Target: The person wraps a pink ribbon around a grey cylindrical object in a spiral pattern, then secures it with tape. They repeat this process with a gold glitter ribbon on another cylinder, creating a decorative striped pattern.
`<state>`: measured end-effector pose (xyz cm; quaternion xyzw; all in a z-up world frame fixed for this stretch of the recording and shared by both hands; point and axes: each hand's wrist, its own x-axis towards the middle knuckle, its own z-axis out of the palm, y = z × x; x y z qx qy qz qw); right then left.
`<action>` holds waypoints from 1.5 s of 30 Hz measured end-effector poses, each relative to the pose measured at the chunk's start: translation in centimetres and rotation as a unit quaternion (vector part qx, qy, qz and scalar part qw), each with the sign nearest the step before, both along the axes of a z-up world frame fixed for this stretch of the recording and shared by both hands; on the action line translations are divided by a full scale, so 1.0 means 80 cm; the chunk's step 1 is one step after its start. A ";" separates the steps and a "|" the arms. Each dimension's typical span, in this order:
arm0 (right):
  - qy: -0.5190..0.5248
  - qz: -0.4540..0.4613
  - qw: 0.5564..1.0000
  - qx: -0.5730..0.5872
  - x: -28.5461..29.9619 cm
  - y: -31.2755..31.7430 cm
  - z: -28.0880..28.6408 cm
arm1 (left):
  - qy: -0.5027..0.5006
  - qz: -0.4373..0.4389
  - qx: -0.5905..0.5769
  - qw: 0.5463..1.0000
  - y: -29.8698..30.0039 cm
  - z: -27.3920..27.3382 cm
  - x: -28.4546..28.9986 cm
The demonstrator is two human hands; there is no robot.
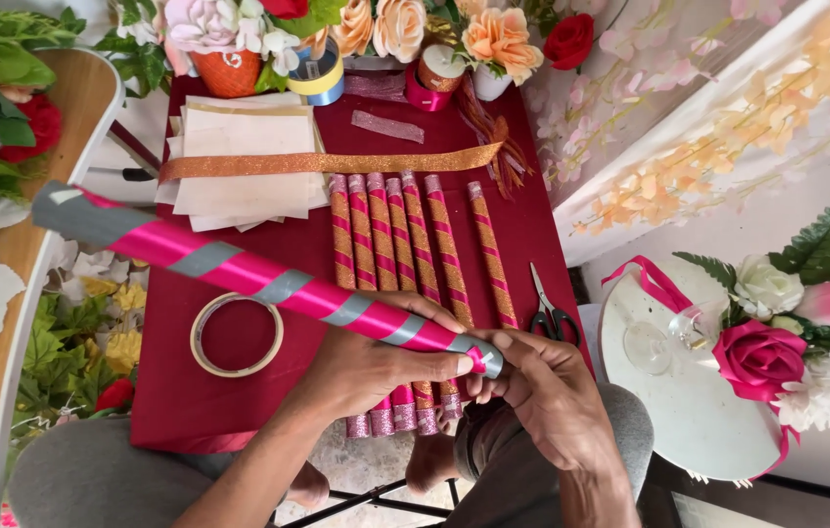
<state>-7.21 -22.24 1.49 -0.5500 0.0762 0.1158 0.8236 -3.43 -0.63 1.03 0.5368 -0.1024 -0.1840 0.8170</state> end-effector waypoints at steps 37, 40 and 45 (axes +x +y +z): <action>-0.378 0.276 0.678 -0.567 0.318 0.348 -0.035 | 0.061 0.238 -0.293 0.924 0.282 0.038 0.035; -0.353 0.302 0.648 -0.604 0.340 0.374 -0.057 | 0.079 0.261 -0.274 0.922 0.284 0.046 0.031; -0.334 0.333 0.677 -0.566 0.342 0.381 -0.068 | 0.113 0.252 -0.284 0.918 0.283 0.041 0.035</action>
